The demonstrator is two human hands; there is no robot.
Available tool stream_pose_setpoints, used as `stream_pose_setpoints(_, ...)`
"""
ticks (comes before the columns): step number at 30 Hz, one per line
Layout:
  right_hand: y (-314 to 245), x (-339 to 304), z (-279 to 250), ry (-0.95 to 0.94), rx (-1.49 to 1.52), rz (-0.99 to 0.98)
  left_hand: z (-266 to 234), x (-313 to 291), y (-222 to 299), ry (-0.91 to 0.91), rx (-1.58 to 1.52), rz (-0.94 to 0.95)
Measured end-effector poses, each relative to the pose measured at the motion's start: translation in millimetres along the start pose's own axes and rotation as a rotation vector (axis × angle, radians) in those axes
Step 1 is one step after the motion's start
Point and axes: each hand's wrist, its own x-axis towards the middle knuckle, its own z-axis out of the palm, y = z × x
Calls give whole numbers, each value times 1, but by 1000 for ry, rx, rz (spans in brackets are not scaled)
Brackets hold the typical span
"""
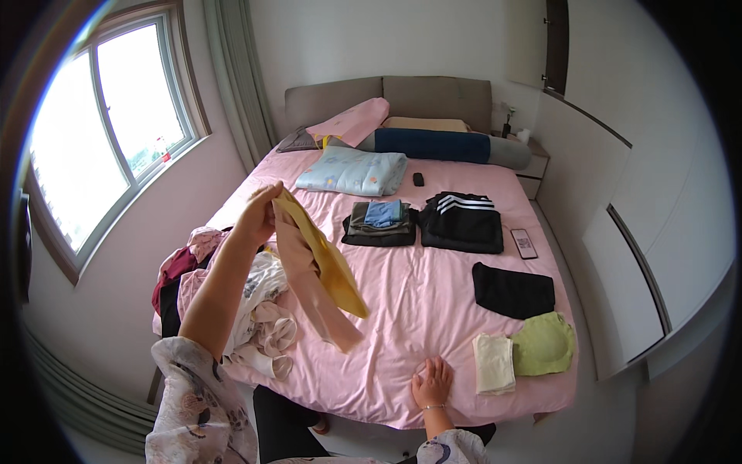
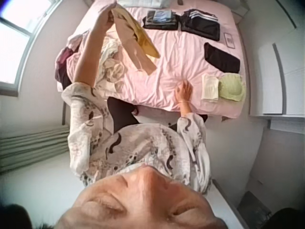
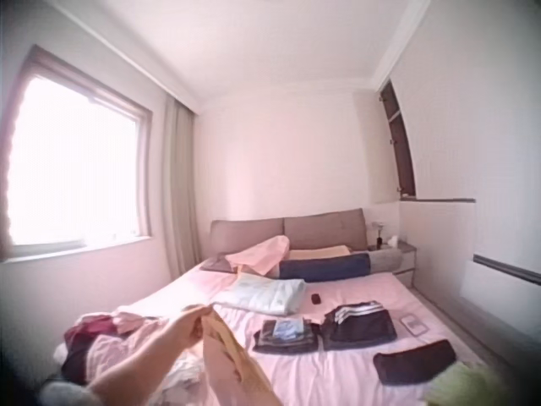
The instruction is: The person folds various clothing items on a bed, including pants, shorts, and underwear. They smooth each item before folding it into a compact shape and placing it in a neat stack.
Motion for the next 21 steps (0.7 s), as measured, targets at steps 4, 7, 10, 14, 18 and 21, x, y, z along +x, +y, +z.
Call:
stream_pose_setpoints(4, 7, -6, 1, -25, -30, 12, -46, -19, -49, 116, 54, -142)
stream_pose_setpoints(7, 1, -13, 2, -3, -40, -30, -133, -47, -82, 362, 334, -183)
stream_pose_setpoints(10, -7, -18, -3, -50, -49, -46, -280, -84, -136, 505, 1399, 75)
stream_pose_setpoints(14, -6, -20, -6, -85, -120, -14, -281, -121, -154, 539, 1427, -243)
stream_pose_setpoints(18, -10, -20, -5, -114, -126, 1, -220, -121, -159, 424, 758, -182)
stream_pose_setpoints(21, -8, -19, 2, -131, -151, 35, -106, -126, -170, 60, -183, -208)
